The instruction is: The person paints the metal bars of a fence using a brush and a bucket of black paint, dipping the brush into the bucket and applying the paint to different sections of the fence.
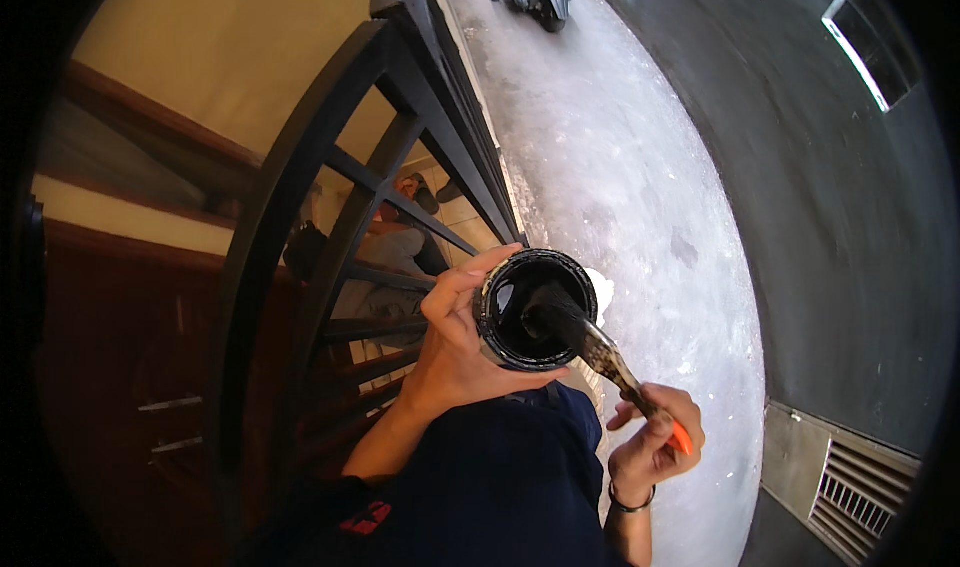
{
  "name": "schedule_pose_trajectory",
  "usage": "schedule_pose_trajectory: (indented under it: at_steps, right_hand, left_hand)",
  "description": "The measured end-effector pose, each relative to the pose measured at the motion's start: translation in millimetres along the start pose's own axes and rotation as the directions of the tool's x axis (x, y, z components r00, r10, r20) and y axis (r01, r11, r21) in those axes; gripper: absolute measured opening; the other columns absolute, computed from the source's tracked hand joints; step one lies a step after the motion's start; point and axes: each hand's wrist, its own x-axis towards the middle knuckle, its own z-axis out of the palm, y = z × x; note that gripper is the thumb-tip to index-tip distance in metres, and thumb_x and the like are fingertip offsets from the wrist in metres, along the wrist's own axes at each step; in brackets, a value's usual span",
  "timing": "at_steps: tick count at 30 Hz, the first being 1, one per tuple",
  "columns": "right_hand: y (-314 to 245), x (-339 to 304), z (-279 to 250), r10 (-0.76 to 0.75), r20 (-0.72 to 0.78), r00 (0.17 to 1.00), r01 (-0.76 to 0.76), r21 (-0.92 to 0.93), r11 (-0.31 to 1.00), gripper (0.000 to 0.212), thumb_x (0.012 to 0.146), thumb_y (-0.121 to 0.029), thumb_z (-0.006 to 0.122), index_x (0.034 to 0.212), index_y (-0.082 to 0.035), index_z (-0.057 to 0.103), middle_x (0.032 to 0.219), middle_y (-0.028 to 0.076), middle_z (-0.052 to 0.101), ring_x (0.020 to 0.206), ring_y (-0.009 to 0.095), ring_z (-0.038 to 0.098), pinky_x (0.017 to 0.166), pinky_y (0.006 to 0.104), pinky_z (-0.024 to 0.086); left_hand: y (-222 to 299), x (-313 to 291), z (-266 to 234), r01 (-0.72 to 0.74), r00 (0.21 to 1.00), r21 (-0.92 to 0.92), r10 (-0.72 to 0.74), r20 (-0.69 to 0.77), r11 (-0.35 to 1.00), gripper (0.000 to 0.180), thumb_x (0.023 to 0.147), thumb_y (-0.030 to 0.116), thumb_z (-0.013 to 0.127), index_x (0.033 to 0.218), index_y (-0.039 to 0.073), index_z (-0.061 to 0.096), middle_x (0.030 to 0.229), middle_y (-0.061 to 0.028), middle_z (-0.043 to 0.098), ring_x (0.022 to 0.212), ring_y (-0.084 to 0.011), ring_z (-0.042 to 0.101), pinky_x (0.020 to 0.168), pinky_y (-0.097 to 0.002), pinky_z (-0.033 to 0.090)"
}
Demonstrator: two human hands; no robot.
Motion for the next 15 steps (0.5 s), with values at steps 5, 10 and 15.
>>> schedule_pose_trajectory:
  at_steps: [5, 10, 15]
  right_hand:
    - [-6, 22, 1, 0.240, 0.045, 0.970, -0.243, 0.097, 0.965, 0.049, 0.116, -0.040, 0.051, 0.115, 0.007, 0.063, 0.081, 0.017, 0.070, 0.052, 0.015, 0.061, 0.047, 0.0270, 0.048]
    - [5, 36, 22, 0.532, 0.151, 0.833, -0.550, 0.321, 0.771, 0.049, 0.117, -0.043, 0.051, 0.119, 0.004, 0.063, 0.080, 0.014, 0.071, 0.047, 0.010, 0.050, 0.050, 0.0280, 0.048]
    - [-1, 49, 51, 0.596, 0.207, 0.776, -0.622, 0.411, 0.667, 0.050, 0.116, -0.045, 0.051, 0.123, 0.003, 0.064, 0.084, 0.012, 0.072, 0.049, 0.007, 0.048, 0.052, 0.0259, 0.046]
  left_hand:
    - [15, -5, -3, 0.086, 0.992, 0.048, -0.081, -0.101, 0.995, 0.121, 0.062, 0.028, 0.107, 0.148, 0.013, 0.023, 0.152, -0.0282, 0.054, 0.132, -0.0397, 0.061, 0.111, -0.0512, 0.036]
    - [22, -12, -19, 0.129, 0.987, 0.110, -0.117, -0.113, 0.985, 0.126, 0.063, 0.013, 0.107, 0.148, 0.014, 0.014, 0.151, -0.0322, 0.045, 0.136, -0.0384, 0.061, 0.115, -0.0476, 0.055]
    - [8, -39, -28, 0.169, 0.960, 0.116, -0.137, -0.244, 0.979, 0.120, 0.064, 0.027, 0.108, 0.145, 0.011, 0.021, 0.150, -0.0331, 0.051, 0.135, -0.0429, 0.060, 0.116, -0.0520, 0.043]
